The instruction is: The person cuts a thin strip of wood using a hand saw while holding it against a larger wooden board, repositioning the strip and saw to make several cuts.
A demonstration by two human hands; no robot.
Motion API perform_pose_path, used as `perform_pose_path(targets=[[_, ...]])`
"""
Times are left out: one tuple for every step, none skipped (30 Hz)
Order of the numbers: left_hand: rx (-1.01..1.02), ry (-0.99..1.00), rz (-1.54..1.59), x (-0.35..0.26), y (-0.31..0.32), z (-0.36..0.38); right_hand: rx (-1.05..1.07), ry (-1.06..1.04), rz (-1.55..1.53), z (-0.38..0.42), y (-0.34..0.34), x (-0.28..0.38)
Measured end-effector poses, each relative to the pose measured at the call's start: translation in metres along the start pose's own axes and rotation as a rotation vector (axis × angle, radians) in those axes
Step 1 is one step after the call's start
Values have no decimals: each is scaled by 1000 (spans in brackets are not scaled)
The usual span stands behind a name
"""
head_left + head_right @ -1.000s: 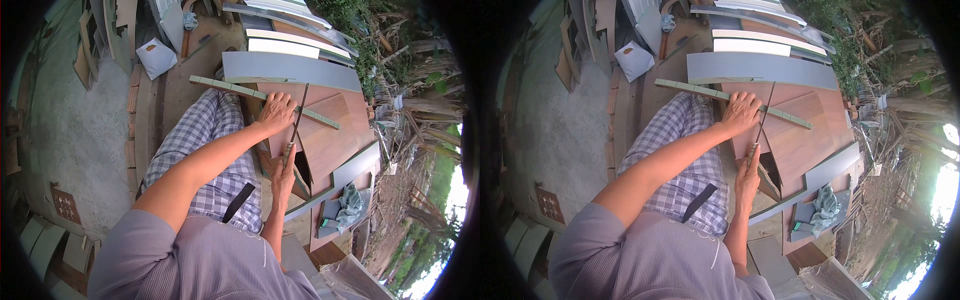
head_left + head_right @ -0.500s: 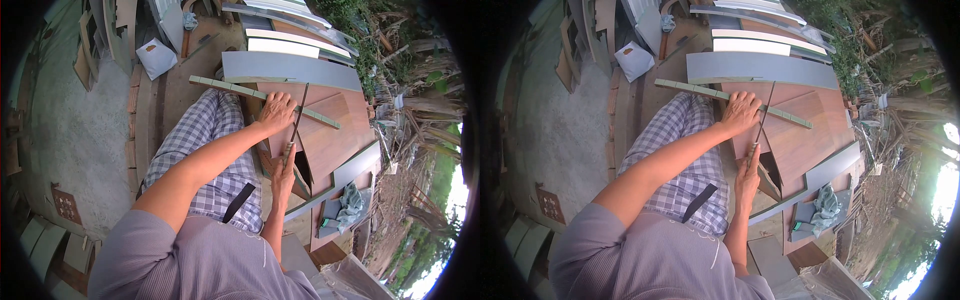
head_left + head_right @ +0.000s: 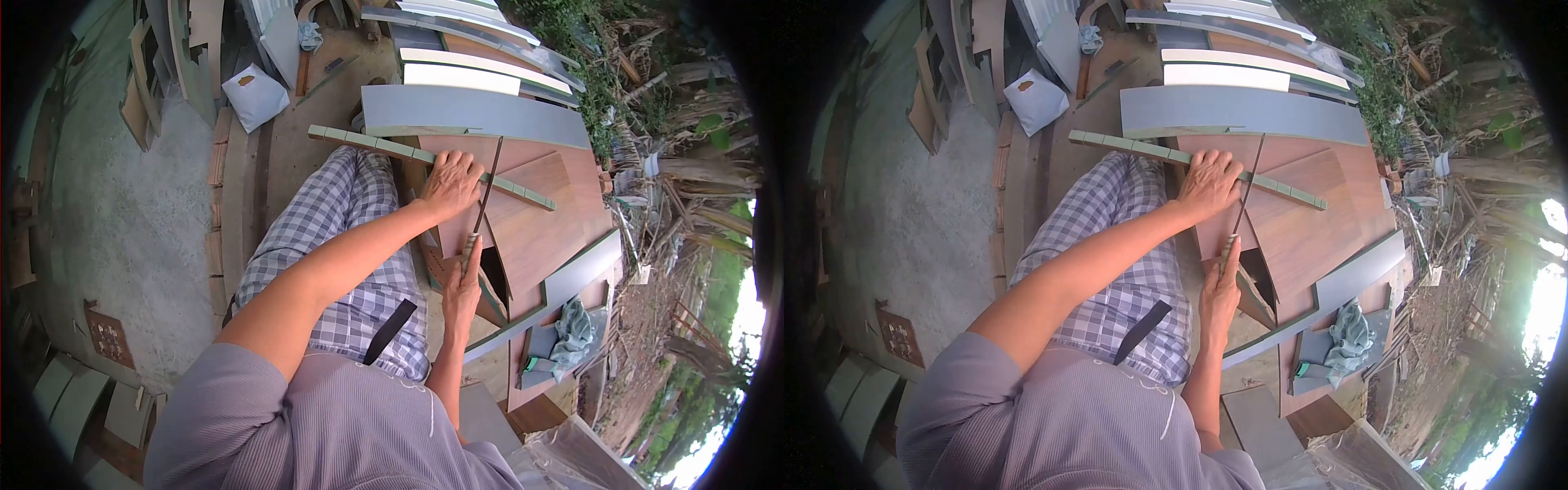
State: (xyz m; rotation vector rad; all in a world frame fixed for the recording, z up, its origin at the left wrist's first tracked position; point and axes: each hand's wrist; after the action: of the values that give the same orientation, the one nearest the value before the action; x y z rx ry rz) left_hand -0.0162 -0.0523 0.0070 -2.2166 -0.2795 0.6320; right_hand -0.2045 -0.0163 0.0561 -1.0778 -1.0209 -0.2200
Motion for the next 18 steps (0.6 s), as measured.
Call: perform_pose_path(targets=[[5,-1,-6,0,0,0,-5,-14,-9,-1,0,0],[9,-3,-13,0,0,-1,-9,-31,-20,-3,1,3],[6,-3,-15,1,-1,-1,-8,-34,-21,-6,0,8],[-4,-3,-8,0,-2,-1,20,28,-11,-10,-3,14],[-14,-2,0,0,-1,0,48,89,0,-13,-6,18],[-16,-2,-2,0,0,0,48,86,-2,-15,-6,17],[-8,-7,20,1,0,0,45,68,13,-16,-5,14],[-1,-12,42,1,0,-1,42,49,28,-18,-5,13],[-3,-12,39,1,-1,-1,42,46,27,-17,-4,13],[-1,-12,36,1,-1,-1,34,29,22,-13,-4,12],[1,-10,35,0,-2,-1,26,14,18,-10,-4,11],[4,-9,37,0,-2,-1,25,17,18,-6,-3,10],[5,-10,37,1,-2,-1,20,9,-2,-2,-2,9],[6,-10,37,1,-1,-1,15,1,-21,1,-1,8],[8,-8,40,0,-1,-1,14,5,-21,1,-2,8],[3,-10,39,0,-1,-1,16,20,-22,1,-2,8],[-4,-12,37,0,-1,-1,20,32,-24,0,-2,9],[-6,-12,35,1,-1,-1,20,30,-25,-2,-2,10]])
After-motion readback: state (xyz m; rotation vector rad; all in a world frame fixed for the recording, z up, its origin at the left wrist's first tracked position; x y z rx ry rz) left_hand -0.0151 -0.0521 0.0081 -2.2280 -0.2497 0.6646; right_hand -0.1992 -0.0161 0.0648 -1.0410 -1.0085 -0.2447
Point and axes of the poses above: each hand's wrist, its own z-axis away from the middle knuckle, its own y-axis out of the palm, x = y × z, and after that the axes turned 9 degrees about -z, right-handed
